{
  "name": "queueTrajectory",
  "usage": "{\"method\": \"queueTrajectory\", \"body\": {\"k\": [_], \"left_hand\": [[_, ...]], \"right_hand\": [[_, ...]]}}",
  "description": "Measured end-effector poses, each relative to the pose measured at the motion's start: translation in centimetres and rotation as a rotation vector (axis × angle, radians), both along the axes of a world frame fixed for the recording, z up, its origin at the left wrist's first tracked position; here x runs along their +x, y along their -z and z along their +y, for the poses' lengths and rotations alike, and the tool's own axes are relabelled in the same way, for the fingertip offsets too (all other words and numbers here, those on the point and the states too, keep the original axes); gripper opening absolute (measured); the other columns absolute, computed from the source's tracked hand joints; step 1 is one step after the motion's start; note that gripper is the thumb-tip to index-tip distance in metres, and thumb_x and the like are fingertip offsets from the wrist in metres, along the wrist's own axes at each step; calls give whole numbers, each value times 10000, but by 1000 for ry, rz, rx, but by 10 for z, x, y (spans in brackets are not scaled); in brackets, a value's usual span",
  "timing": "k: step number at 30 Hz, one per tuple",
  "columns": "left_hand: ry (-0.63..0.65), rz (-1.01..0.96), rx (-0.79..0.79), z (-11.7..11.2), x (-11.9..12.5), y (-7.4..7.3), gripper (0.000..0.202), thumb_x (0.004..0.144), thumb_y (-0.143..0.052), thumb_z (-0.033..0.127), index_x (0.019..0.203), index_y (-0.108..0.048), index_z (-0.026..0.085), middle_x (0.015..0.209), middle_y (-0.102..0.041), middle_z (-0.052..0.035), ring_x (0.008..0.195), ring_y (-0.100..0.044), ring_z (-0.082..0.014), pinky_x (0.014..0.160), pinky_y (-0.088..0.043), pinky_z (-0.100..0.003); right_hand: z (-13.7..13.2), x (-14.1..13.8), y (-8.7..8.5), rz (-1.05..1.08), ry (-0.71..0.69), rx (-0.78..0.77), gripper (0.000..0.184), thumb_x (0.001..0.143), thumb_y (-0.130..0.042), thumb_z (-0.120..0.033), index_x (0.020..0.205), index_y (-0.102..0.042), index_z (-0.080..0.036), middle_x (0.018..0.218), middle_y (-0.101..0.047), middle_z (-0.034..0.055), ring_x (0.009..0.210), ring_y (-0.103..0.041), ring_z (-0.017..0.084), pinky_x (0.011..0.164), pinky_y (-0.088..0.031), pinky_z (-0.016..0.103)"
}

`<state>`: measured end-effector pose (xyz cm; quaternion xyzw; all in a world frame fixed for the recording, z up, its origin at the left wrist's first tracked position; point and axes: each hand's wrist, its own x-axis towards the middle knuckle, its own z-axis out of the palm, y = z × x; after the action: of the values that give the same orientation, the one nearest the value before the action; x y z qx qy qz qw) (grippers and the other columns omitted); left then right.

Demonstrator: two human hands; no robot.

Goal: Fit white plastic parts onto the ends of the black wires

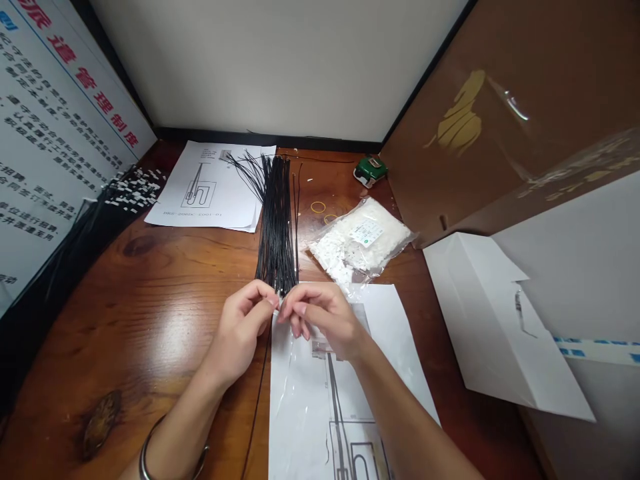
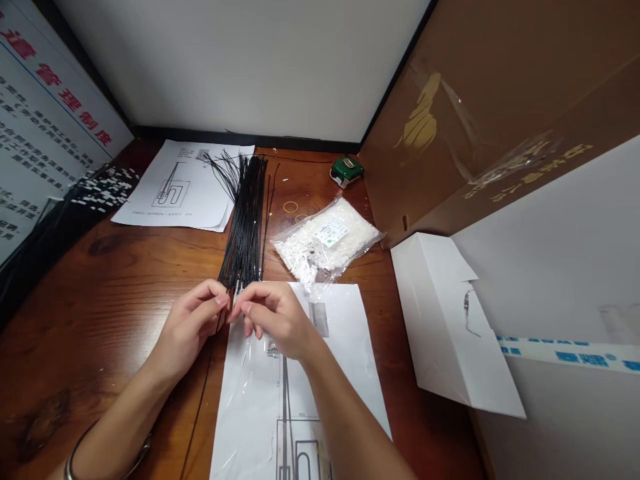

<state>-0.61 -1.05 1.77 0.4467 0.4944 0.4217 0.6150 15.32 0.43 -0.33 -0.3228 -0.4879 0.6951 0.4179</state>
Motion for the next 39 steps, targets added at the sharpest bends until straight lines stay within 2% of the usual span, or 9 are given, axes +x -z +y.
{"method": "queueTrajectory", "body": {"k": [5, 12, 15, 20, 24, 27, 30, 34, 39], "left_hand": [[193, 128, 146, -2, -3, -3, 224, 816, -550, 290, 632, -503, 170, 602, -427, 35, 580, -378, -104, 559, -299, -242], [300, 261, 119, -3, 0, -4, 207, 805, -543, 292, 639, -518, 171, 576, -404, 36, 548, -348, -111, 526, -266, -251], [282, 262, 104, -3, 1, -6, 215, 819, -558, 312, 663, -562, 164, 595, -448, 25, 570, -379, -117, 544, -287, -249], [216, 215, 92, -2, 3, -5, 267, 868, -553, 394, 738, -604, 166, 622, -512, 16, 590, -438, -123, 575, -339, -246], [246, 276, 108, -3, 3, -3, 332, 878, -547, 372, 617, -548, 168, 593, -538, 4, 575, -456, -121, 561, -334, -248], [225, 274, 96, -4, 4, -3, 289, 879, -555, 388, 692, -578, 169, 600, -553, 10, 566, -461, -120, 555, -337, -247], [184, 256, 98, -4, 4, -3, 326, 906, -510, 401, 681, -562, 170, 602, -558, 6, 579, -476, -124, 570, -349, -249], [124, 198, 59, -3, 4, -2, 317, 918, -482, 405, 717, -559, 172, 556, -500, 30, 528, -418, -112, 534, -316, -245], [99, 158, 27, -2, 3, 1, 293, 916, -483, 400, 748, -560, 173, 542, -464, 43, 526, -407, -112, 546, -317, -246]], "right_hand": [[4, -4, 0, -28, 235, -116, 270, 811, -644, -430, 728, -569, -184, 509, -553, -53, 343, -400, 49, 334, -269, 181], [7, -4, -1, 20, 344, -168, 251, 751, -702, -404, 743, -590, -180, 487, -530, -63, 363, -384, 48, 348, -233, 183], [7, -2, -2, 18, 386, -123, 239, 732, -721, -379, 698, -594, -179, 509, -570, -44, 375, -373, 47, 359, -246, 194], [5, -2, -3, -55, 267, -12, 214, 719, -736, -365, 687, -637, -178, 586, -638, 0, 428, -428, 72, 393, -332, 221], [5, -2, -2, -56, 389, 35, 176, 777, -693, -363, 792, -688, -188, 587, -592, -26, 416, -374, 61, 401, -320, 229], [4, -1, -2, -103, 383, 118, 172, 773, -700, -320, 669, -675, -186, 624, -607, -4, 487, -468, 85, 456, -377, 244], [2, 0, -1, -203, 334, 218, 184, 818, -638, -328, 719, -693, -183, 644, -623, 16, 558, -552, 128, 505, -426, 270], [-1, 0, 3, -444, 491, 302, 268, 917, -480, -327, 912, -699, -174, 534, -566, -15, 491, -527, 133, 502, -416, 275], [0, -3, 3, -691, 461, 315, 246, 917, -486, -312, 869, -690, -185, 617, -668, 18, 534, -589, 155, 545, -446, 286]]}}
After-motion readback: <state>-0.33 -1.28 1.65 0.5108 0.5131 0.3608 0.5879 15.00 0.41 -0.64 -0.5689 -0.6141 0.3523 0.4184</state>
